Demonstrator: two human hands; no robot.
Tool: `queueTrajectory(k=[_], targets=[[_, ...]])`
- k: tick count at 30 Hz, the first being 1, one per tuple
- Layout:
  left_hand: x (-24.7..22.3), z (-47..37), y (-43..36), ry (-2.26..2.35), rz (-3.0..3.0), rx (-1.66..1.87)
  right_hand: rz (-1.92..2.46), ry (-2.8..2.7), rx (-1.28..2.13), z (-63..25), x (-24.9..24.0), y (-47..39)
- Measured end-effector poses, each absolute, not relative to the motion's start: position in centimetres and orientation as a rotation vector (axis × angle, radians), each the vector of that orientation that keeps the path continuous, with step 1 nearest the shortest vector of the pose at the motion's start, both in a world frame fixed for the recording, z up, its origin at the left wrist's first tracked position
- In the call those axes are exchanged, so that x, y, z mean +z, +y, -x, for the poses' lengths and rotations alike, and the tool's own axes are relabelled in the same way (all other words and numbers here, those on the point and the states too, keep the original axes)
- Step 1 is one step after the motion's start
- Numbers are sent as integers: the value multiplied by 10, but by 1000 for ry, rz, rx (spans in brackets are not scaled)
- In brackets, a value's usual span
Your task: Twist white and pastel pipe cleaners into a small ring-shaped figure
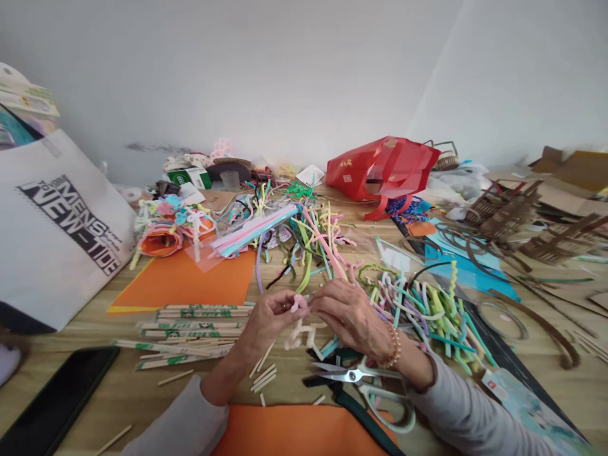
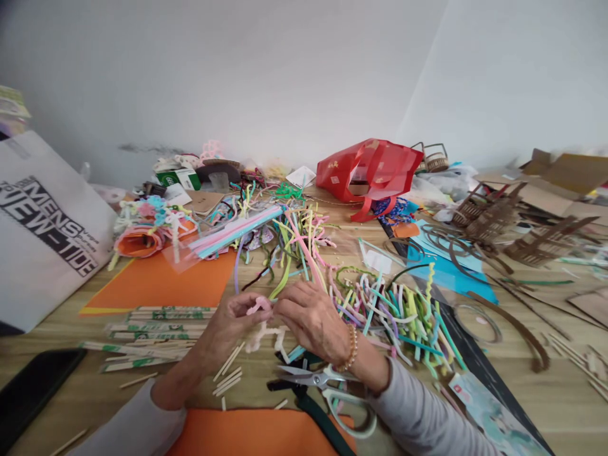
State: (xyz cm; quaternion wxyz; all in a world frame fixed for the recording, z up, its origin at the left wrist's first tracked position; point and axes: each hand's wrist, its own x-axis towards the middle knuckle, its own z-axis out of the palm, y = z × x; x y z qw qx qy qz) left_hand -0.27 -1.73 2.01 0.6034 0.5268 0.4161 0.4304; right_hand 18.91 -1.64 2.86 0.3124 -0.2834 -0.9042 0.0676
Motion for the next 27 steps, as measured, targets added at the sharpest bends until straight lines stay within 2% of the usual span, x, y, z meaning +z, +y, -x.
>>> queueTrajectory(k=[5, 13, 16, 21, 27], targets=[[8, 4, -16, 985, -1312, 1048, 749, -2370, 216, -188, 30, -18], [9, -1, -31, 925, -1993, 1287, 993, -2152, 910, -191, 43, -20], [9, -3, -33, 921, -2073, 1318, 1042, -2096, 1051, -192, 45, -19], [8, -4, -30, 1014, -1783, 1307, 1017, -2034, 895, -188, 41, -20], [12, -6, -23, 1066, -1320, 1206, 832, -2167, 291, -186, 32, -20]])
